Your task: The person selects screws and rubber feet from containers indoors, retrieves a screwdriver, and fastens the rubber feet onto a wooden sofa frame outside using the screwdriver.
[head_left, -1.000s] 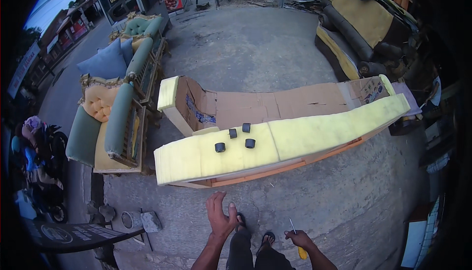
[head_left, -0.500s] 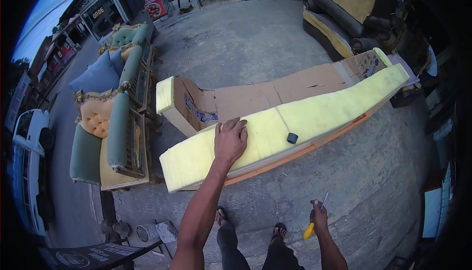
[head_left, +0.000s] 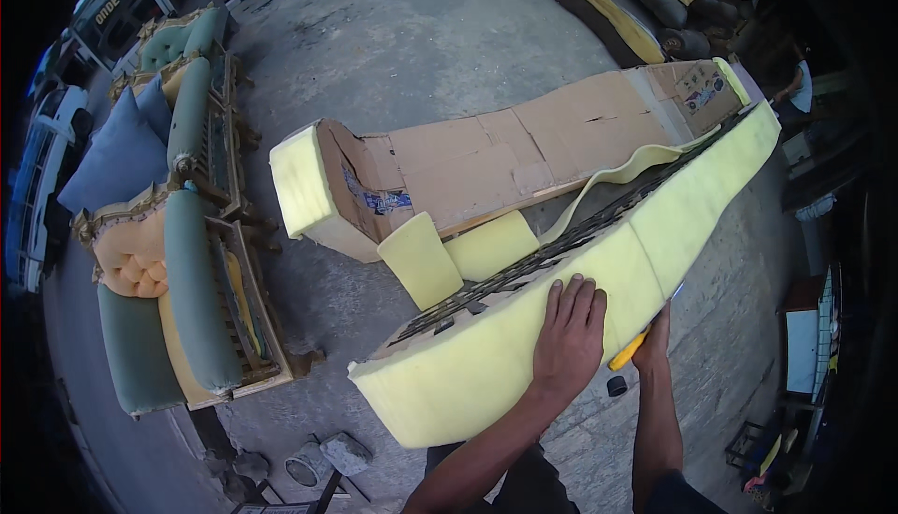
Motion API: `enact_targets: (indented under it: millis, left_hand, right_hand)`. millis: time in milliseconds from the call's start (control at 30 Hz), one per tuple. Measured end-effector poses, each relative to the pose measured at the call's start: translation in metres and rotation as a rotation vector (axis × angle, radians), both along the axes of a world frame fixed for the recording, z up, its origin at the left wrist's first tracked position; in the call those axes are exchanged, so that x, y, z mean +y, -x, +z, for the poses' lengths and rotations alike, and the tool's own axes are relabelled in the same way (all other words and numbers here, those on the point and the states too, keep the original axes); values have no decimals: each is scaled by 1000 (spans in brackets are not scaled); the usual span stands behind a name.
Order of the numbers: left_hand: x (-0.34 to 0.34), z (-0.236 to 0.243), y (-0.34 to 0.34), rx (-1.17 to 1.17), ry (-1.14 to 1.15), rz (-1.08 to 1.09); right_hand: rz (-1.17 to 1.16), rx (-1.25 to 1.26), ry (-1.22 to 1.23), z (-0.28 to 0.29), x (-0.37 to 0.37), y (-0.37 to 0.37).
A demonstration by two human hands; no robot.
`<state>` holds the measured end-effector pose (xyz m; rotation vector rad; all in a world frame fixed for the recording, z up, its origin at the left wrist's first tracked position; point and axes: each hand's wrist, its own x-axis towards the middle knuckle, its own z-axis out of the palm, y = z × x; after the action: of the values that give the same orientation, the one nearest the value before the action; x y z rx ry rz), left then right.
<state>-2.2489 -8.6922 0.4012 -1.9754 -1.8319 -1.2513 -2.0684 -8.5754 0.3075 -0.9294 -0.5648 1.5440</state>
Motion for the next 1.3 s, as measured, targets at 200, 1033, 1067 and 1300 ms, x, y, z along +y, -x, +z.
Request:
enact_targets:
  millis: [200,1033,1067,1300]
  left_hand:
    - [15,-5,47,-140,-55,-84]
    - [-264,-413,82,-644,1388,121]
    - [-263,-464,94,-695,1415,120]
    - [-118,-746,137,102,1235,-106]
  right_hand:
    - [162,18,-129,-59,4,42]
    - [451,-126,1068,-474,-341,-165]
    - [459,-250,1072,-498,-326,-147]
    - [511,-1005,471,-777,-194,-61]
